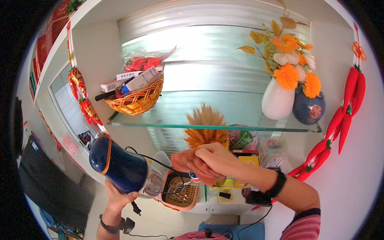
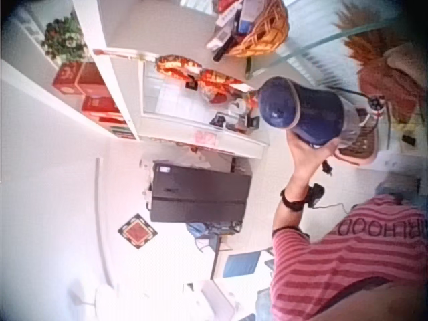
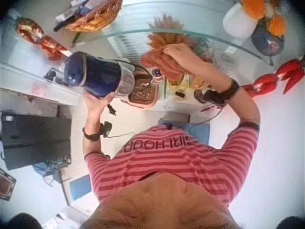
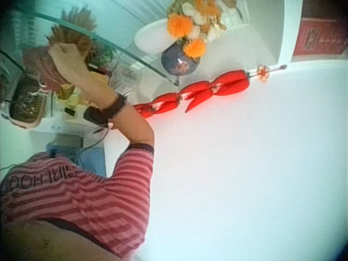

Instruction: The person wipes the glass shelves of a display cabinet with a cloth, moving and replacing various items including a jar, a vase with flowers, a cardboard box, a blender, and a basket.

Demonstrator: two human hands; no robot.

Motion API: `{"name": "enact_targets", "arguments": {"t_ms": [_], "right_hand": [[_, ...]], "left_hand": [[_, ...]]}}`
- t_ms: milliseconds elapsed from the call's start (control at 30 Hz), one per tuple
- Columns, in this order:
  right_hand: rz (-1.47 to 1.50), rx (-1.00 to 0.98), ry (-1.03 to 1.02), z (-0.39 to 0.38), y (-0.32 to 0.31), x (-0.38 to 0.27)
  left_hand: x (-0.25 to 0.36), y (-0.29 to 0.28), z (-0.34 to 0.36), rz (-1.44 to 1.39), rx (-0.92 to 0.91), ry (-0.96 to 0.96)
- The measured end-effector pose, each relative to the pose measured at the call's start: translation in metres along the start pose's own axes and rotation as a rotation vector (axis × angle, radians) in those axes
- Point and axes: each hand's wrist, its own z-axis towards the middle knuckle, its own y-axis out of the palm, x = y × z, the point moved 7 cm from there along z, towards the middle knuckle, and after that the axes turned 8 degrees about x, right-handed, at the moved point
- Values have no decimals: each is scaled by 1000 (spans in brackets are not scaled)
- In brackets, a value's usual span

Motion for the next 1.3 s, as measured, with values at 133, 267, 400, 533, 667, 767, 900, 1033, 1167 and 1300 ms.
{"name": "enact_targets", "arguments": {"t_ms": [133,267,400,533,667,767,900,1033,1167,1300], "right_hand": [[-382,-20,-109,-25,-30,-104],[-1191,403,-947,26,-50,-156],[-1283,51,-835,93,-40,-97],[-1485,-138,-723,105,-32,-70],[-1421,-144,-688,103,-38,-68],[-1382,-95,-772,101,-36,-72],[-1369,-107,-786,99,-34,-76],[-1357,-130,-730,108,-37,-71],[-1371,-167,-713,107,-33,-76],[-1344,-162,-706,103,-37,-76]], "left_hand": [[1,-1,-1,52,-21,-20],[5,6,3,-15,8,9],[4,13,8,-11,-32,20],[12,15,6,-39,-31,54],[13,16,8,-43,-53,62],[14,20,12,-23,-60,56],[12,21,14,-13,-78,70],[11,24,15,-9,-72,81],[13,26,18,0,-77,60],[14,24,17,-46,-52,58]]}}
